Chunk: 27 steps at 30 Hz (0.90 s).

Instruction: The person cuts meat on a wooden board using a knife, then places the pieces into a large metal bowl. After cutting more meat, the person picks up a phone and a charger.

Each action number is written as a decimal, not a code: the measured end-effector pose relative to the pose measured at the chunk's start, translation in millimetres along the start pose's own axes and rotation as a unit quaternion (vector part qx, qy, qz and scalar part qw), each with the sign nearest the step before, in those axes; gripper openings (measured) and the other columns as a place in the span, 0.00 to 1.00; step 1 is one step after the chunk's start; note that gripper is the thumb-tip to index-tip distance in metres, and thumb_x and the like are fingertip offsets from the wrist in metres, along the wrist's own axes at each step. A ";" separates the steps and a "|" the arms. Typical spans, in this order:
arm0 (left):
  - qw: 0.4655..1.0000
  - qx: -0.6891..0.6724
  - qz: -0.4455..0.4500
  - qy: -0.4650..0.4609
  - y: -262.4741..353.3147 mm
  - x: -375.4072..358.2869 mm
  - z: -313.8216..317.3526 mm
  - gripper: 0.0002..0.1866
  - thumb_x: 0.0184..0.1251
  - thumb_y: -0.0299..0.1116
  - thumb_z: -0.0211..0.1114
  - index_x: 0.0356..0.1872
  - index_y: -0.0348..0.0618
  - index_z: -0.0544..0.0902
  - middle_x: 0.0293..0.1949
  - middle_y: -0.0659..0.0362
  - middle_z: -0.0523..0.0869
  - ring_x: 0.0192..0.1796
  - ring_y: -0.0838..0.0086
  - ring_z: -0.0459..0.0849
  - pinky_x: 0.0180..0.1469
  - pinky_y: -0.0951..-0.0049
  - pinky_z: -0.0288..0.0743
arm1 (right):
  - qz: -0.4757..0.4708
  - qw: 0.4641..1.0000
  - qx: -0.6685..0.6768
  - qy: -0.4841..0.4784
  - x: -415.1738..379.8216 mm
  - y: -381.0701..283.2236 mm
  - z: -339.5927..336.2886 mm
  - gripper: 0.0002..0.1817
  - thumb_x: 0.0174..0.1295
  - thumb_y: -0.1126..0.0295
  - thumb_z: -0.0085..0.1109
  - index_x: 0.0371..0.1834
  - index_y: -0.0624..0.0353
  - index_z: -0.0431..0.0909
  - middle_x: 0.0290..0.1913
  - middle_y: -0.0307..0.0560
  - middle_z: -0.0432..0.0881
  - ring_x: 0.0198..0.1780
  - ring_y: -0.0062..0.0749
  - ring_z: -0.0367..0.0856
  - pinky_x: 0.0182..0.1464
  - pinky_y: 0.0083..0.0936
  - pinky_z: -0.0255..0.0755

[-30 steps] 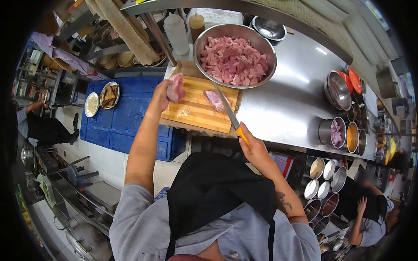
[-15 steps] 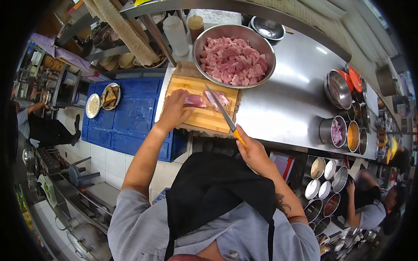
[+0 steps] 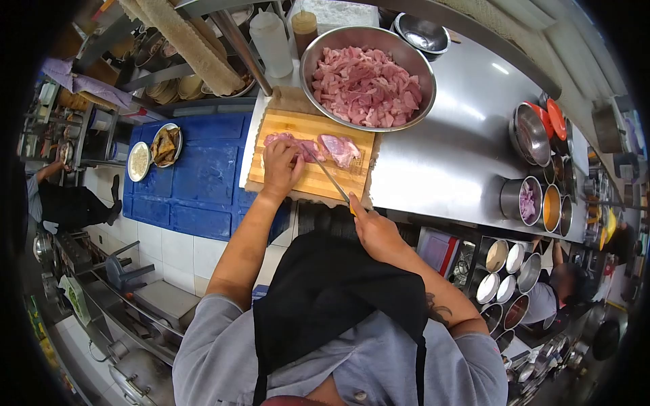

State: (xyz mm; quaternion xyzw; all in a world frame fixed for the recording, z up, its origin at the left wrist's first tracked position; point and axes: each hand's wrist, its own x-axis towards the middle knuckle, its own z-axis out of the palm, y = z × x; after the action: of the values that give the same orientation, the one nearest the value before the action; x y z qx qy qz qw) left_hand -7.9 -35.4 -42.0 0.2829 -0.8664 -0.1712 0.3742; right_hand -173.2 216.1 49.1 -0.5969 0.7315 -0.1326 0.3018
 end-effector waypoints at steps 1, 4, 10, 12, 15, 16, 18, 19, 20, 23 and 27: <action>1.000 0.005 0.000 0.000 -0.1 2.1 -0.3 0.10 0.54 0.28 0.72 0.38 0.43 0.86 0.45 0.56 0.84 0.54 0.54 0.79 0.59 0.53 0.70 | -0.001 1.000 0.000 0.010 6.1 -2.9 2.2 0.34 0.76 0.70 0.51 0.84 0.56 0.54 0.35 0.65 0.83 0.36 0.60 0.85 0.40 0.50 0.79; 1.000 0.008 0.005 0.001 -1.7 3.1 1.8 0.09 0.55 0.28 0.72 0.38 0.43 0.86 0.45 0.55 0.84 0.54 0.54 0.79 0.59 0.53 0.70 | -0.001 1.000 -0.007 0.024 42.3 -10.2 14.6 0.36 0.73 0.73 0.52 0.83 0.58 0.54 0.32 0.64 0.82 0.34 0.61 0.85 0.39 0.51 0.79; 1.000 0.026 -0.014 -0.006 -5.7 1.3 5.0 0.08 0.55 0.28 0.71 0.37 0.43 0.87 0.46 0.55 0.84 0.57 0.53 0.78 0.62 0.51 0.68 | 0.006 1.000 -0.015 0.026 77.1 -12.0 24.4 0.38 0.70 0.74 0.55 0.83 0.58 0.54 0.30 0.65 0.82 0.33 0.62 0.84 0.38 0.53 0.79; 0.999 0.031 -0.015 -0.003 -5.6 2.8 3.2 0.08 0.56 0.29 0.71 0.38 0.44 0.87 0.46 0.54 0.83 0.57 0.52 0.78 0.62 0.51 0.69 | 0.016 1.000 -0.022 0.004 47.3 -2.8 18.5 0.37 0.71 0.73 0.54 0.84 0.57 0.54 0.31 0.65 0.82 0.33 0.62 0.84 0.38 0.53 0.79; 0.999 0.033 -0.024 0.003 -1.6 1.5 4.4 0.09 0.58 0.29 0.72 0.40 0.43 0.87 0.47 0.52 0.83 0.57 0.52 0.78 0.62 0.51 0.69 | -0.002 1.000 -0.006 0.006 2.2 20.1 15.3 0.35 0.74 0.70 0.52 0.84 0.54 0.54 0.33 0.65 0.82 0.33 0.61 0.84 0.39 0.52 0.79; 0.999 0.034 -0.027 0.011 -1.9 2.0 3.6 0.09 0.58 0.30 0.72 0.40 0.43 0.87 0.47 0.51 0.83 0.57 0.51 0.78 0.62 0.51 0.69 | 0.014 1.000 -0.023 -0.015 -8.0 21.3 10.4 0.35 0.75 0.70 0.51 0.84 0.53 0.54 0.34 0.65 0.82 0.33 0.61 0.83 0.39 0.52 0.78; 0.998 0.046 -0.017 0.025 -1.1 1.6 1.0 0.09 0.58 0.30 0.72 0.40 0.42 0.87 0.47 0.51 0.83 0.57 0.51 0.78 0.62 0.50 0.69 | 0.029 0.998 -0.038 -0.033 -20.8 25.8 2.2 0.34 0.76 0.69 0.51 0.84 0.52 0.54 0.35 0.65 0.82 0.33 0.61 0.83 0.39 0.52 0.78; 0.998 0.056 -0.007 0.039 -0.8 3.4 0.5 0.10 0.58 0.29 0.72 0.40 0.42 0.87 0.47 0.50 0.83 0.57 0.51 0.78 0.62 0.50 0.69 | 0.031 0.998 -0.045 -0.038 -25.2 28.7 -1.1 0.34 0.76 0.69 0.52 0.84 0.52 0.54 0.35 0.65 0.82 0.34 0.61 0.83 0.40 0.51 0.78; 0.998 0.055 -0.001 0.039 -1.1 4.6 -1.4 0.10 0.58 0.29 0.72 0.40 0.42 0.87 0.47 0.50 0.83 0.57 0.51 0.78 0.62 0.50 0.69 | 0.033 0.997 -0.053 -0.042 -29.4 31.0 -5.0 0.35 0.75 0.69 0.53 0.84 0.52 0.55 0.35 0.64 0.82 0.35 0.61 0.84 0.40 0.51 0.78; 1.000 0.022 0.002 0.016 -9.8 3.9 -10.4 0.10 0.57 0.29 0.72 0.41 0.42 0.88 0.50 0.50 0.82 0.59 0.50 0.77 0.65 0.49 0.69 | -0.002 1.000 0.003 -0.016 -37.6 30.6 -20.9 0.35 0.75 0.69 0.54 0.84 0.52 0.54 0.37 0.64 0.83 0.37 0.62 0.84 0.43 0.51 0.78; 0.999 -0.036 0.009 0.018 -21.2 6.8 -18.7 0.13 0.54 0.27 0.73 0.41 0.41 0.86 0.49 0.50 0.82 0.57 0.49 0.78 0.62 0.50 0.71 | -0.004 0.996 0.071 0.045 -34.6 3.0 -20.9 0.36 0.75 0.70 0.55 0.85 0.52 0.53 0.39 0.64 0.84 0.39 0.62 0.84 0.44 0.50 0.77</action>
State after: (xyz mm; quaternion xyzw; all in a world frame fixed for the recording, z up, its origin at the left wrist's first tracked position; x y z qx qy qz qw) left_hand 9.9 -57.8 -36.7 0.2647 -0.8553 -0.1942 0.4009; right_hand -184.4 246.3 73.6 -0.5699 0.7307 -0.2121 0.3102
